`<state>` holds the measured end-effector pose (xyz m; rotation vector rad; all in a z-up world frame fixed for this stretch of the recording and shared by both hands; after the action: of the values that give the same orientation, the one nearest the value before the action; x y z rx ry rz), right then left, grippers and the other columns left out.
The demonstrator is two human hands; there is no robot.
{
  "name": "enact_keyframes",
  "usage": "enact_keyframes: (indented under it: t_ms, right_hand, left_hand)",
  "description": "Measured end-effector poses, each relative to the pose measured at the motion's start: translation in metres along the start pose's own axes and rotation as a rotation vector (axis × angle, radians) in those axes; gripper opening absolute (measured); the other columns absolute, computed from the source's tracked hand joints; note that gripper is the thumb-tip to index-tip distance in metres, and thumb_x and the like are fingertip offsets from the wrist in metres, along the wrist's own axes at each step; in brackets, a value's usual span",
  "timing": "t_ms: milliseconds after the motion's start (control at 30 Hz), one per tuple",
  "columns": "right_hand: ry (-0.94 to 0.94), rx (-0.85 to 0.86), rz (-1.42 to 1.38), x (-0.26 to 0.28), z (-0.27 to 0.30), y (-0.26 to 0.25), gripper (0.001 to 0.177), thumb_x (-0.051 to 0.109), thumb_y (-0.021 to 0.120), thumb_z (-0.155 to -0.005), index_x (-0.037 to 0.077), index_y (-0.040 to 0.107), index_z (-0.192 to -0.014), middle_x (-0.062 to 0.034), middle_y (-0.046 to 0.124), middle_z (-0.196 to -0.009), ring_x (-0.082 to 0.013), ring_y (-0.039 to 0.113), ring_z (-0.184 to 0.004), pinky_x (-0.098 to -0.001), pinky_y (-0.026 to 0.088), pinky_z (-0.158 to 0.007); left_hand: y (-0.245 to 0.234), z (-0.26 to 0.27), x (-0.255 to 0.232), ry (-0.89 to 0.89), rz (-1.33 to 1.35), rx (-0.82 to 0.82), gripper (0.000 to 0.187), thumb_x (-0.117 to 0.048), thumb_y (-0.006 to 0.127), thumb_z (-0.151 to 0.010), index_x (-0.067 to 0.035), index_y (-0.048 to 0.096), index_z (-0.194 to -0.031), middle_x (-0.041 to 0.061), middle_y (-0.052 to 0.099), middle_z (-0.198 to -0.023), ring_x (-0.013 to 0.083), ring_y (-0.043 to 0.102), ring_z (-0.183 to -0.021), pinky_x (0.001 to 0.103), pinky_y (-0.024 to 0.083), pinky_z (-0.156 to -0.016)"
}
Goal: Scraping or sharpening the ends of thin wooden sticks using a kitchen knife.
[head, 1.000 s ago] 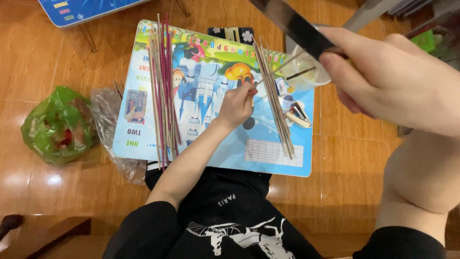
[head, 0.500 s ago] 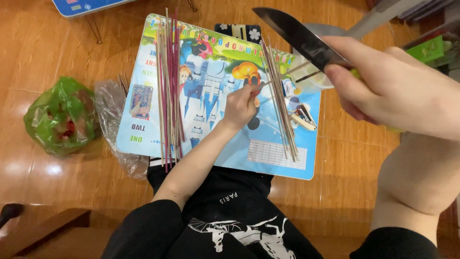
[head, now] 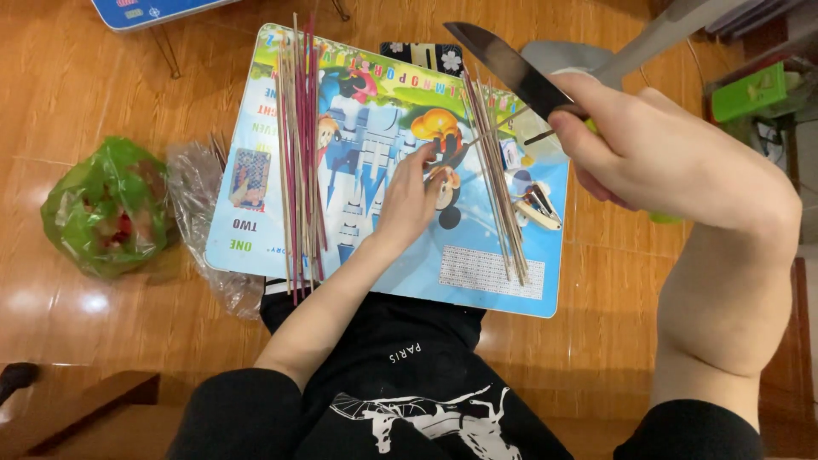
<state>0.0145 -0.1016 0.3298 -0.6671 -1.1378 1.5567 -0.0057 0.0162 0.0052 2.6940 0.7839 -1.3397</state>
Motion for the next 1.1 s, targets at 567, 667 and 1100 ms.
enact_keyframes:
  t_ms: [567,667,1100]
  right_hand:
    - [-0.069,-0.06,0.15,0.005,-0.007,-0.013,0.049,0.022,0.049,-0.109,0.017,0.043,-0.157,-0.0112,0.063,-0.061,-0.0256,0.063,-0.048,-0.0379,0.051,-0.045]
    - [-0.23,-0.122,0.143,-0.012,-0.012,-0.004,0.052,0.024,0.054,-0.106,0.013,0.042,-0.155,-0.0159,0.067,-0.071,-0.0307,0.067,-0.058,-0.0399,0.053,-0.05]
    - [-0.161,-0.154,0.226,-0.005,-0.021,-0.005,0.07,0.014,0.066,-0.095,0.009,0.039,-0.159,-0.0224,0.072,-0.082,-0.0352,0.072,-0.066,-0.046,0.055,-0.056]
  left_hand:
    - [0.015,-0.005,0.014,-0.11,-0.117,0.072,0.032,0.003,0.066,-0.087,-0.004,0.062,-0.118,0.016,0.075,-0.099,0.0345,0.074,-0.084,0.042,0.06,-0.069]
    - [0.018,0.006,0.015,-0.124,-0.107,0.063,0.028,0.001,0.067,-0.089,-0.005,0.062,-0.116,0.015,0.076,-0.098,0.033,0.075,-0.084,0.041,0.061,-0.069]
    - [0.026,0.022,0.017,-0.166,-0.146,0.052,0.023,0.002,0.067,-0.09,-0.003,0.065,-0.113,0.017,0.076,-0.094,0.0339,0.074,-0.079,0.041,0.059,-0.065]
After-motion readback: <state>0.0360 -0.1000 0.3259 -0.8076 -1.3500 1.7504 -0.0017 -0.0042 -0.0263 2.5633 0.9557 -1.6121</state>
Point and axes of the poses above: each hand's wrist, its own z-axis away from the middle knuckle, its own y-axis out of the palm, x = y × z, the point moved 2 cm from there along -z, towards the middle knuckle
